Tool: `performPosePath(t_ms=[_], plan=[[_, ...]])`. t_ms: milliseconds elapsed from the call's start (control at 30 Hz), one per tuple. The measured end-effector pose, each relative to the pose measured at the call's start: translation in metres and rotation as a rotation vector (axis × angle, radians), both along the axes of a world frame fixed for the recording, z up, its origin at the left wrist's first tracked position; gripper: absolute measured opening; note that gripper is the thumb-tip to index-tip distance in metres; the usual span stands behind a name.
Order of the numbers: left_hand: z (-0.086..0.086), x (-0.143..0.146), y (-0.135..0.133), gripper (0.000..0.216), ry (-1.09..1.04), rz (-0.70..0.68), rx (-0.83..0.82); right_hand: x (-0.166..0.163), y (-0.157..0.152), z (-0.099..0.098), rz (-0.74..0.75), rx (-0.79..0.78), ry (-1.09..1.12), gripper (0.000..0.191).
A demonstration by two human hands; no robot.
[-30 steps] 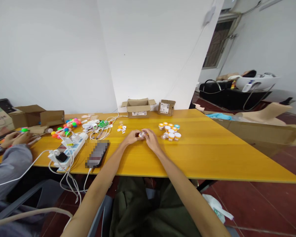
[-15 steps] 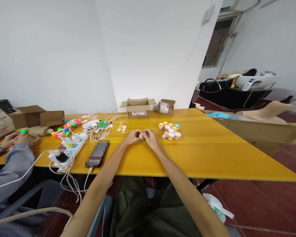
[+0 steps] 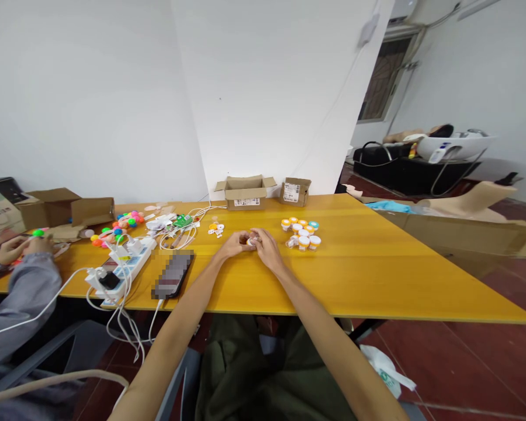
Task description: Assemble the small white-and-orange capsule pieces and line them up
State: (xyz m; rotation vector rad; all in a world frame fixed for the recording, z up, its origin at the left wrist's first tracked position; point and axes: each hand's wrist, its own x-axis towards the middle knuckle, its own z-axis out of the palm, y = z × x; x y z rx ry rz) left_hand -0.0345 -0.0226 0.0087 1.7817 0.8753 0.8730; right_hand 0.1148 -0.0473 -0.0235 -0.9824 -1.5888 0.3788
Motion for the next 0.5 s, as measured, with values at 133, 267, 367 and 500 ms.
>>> performPosePath(t_ms=[133,267,367,500], plan=[[0.0021,0.0004,-0.0023,0.038,-0.014,0.027,0.000,0.0018,0.0024,-0.0029,-0.072,-0.070,0.031,0.020],[0.0024,-0.0002,-0.0029,0.039,-0.025,0.026,-0.008,0.0029,0.0004,-0.0014,-0.052,-0.102,-0.013,0.008],[0.0024,-0.0008,-0.0022,0.040,-0.048,0.014,-0.022,0.0021,-0.0023,0.0011,-0.014,-0.025,-0.028,0.013],[0.0022,-0.0019,-0.0003,0.039,-0.064,-0.011,-0.033,0.0013,-0.0019,0.0014,0.027,0.017,-0.022,0.021]])
